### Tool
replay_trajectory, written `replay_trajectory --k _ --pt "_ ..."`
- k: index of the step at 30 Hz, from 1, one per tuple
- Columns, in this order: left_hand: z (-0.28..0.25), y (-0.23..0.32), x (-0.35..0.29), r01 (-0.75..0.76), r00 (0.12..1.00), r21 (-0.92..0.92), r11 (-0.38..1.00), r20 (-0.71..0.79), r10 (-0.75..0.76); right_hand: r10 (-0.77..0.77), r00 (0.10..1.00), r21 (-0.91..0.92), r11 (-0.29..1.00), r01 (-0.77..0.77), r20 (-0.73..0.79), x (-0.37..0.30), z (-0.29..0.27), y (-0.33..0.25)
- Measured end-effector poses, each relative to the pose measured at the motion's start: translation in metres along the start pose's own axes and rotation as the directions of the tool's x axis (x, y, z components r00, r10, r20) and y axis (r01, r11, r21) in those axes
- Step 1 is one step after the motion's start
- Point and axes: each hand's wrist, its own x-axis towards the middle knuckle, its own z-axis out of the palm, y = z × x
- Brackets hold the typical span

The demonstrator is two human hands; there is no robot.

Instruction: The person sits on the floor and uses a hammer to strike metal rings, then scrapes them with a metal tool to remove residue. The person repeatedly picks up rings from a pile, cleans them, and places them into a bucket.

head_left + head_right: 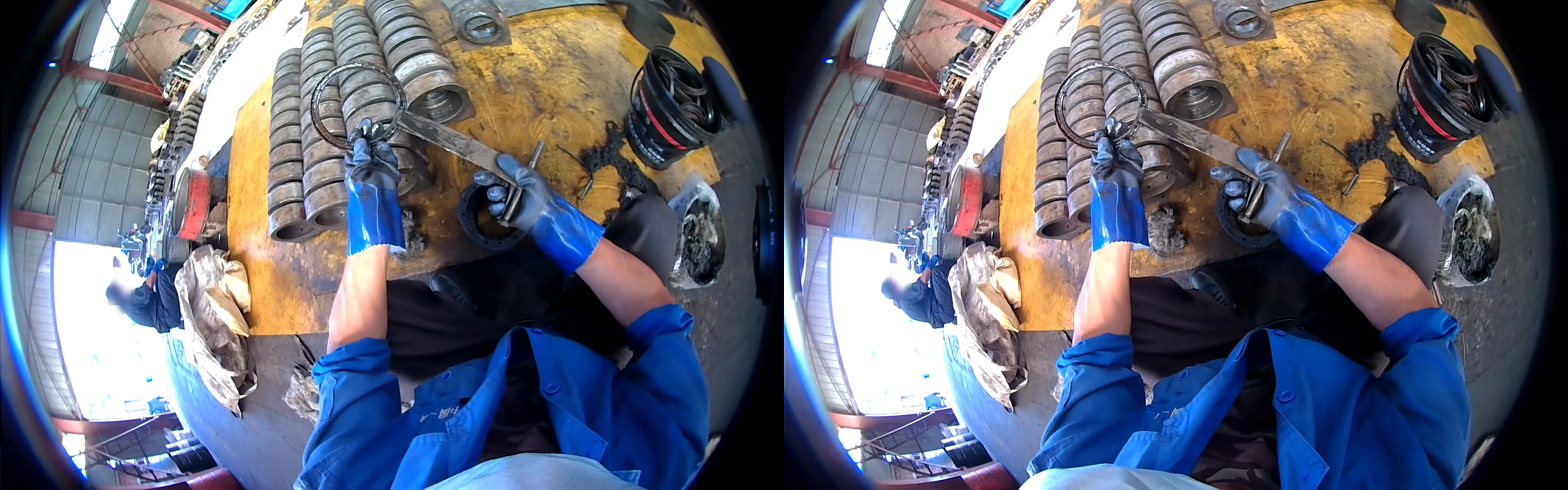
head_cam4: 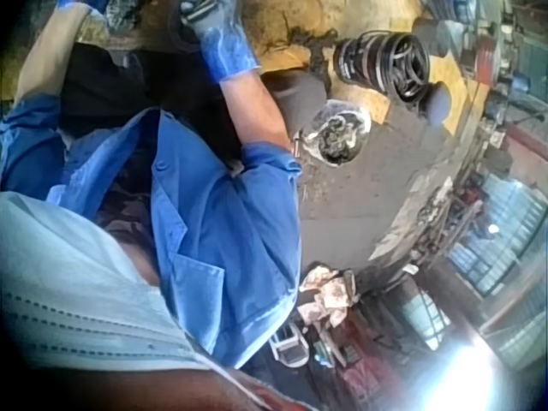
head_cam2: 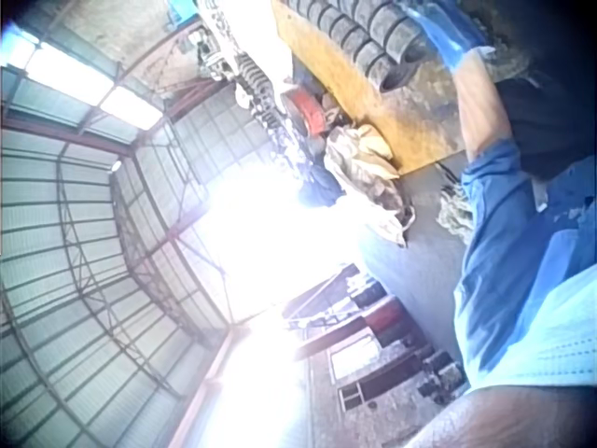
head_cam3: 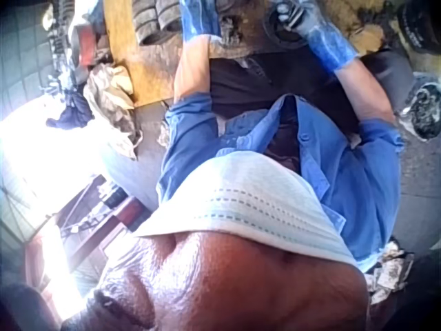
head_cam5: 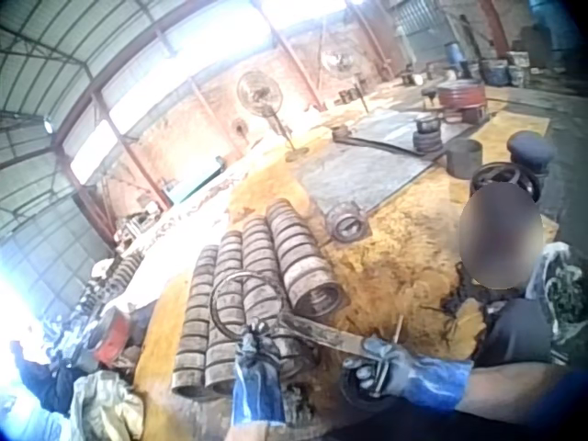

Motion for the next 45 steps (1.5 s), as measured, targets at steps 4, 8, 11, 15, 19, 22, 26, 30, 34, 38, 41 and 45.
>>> replay_trajectory --k 4,8,11,15,19,22,26,30,34,38,41,45 --pt "-0.003 0.003 0.001 0.016 0.998 0.002 1.0 0.054 -0.016 -0.067 0.97 0.112 0.993 0.042 0.235 0.0 -0.009 0.003" --pt "0.005 0.002 -0.002 0.011 0.999 0.06 0.998 0.051 -0.014 -0.042 0.943 0.064 0.998 0.022 0.329 0.004 -0.018 -0.006" --pt "0.006 0.002 0.002 0.031 0.997 0.014 0.999 0.068 -0.032 -0.041 0.911 0.061 0.998 0.018 0.409 0.007 -0.024 -0.006" --pt "0.013 -0.005 -0.006 0.061 0.994 -0.02 0.998 0.093 -0.058 -0.073 0.883 0.081 0.996 0.04 0.463 0.007 -0.026 -0.004" --pt "-0.001 -0.004 -0.006 0.071 0.996 -0.072 0.995 0.066 -0.067 -0.08 0.907 0.134 0.991 0.027 0.413 0.009 -0.017 0.006" --pt "0.016 -0.014 -0.014 0.045 0.996 0.026 0.999 0.069 -0.047 -0.091 0.949 0.125 0.991 0.056 0.302 0.004 -0.009 0.003" --pt "0.034 -0.012 -0.022 -0.032 0.999 0.228 0.973 0.043 0.023 -0.122 0.929 0.19 0.98 0.058 0.349 0.009 -0.009 -0.006" --pt "0.046 -0.005 -0.021 0.03 0.993 0.48 0.877 -0.113 0.028 -0.143 0.96 0.115 0.986 0.118 0.242 -0.004 0.008 -0.021" --pt "0.058 0.002 -0.025 0.137 0.983 0.589 0.796 -0.18 -0.036 -0.185 0.971 0.004 0.982 0.187 0.152 -0.011 0.004 -0.037" --pt "0.049 0.01 -0.024 0.156 0.988 0.79 0.593 -0.113 -0.109 -0.175 0.979 -0.126 0.974 0.188 0.101 -0.015 0.002 -0.05" --pt "0.042 0.019 -0.022 0.188 0.969 0.855 0.484 -0.08 -0.235 -0.175 0.984 -0.198 0.965 0.175 0.02 -0.019 0.004 -0.051" --pt "0.048 0.022 -0.025 0.191 0.947 0.874 0.447 -0.044 -0.319 -0.197 0.98 -0.347 0.922 0.174 -0.033 -0.019 -0.002 -0.051"
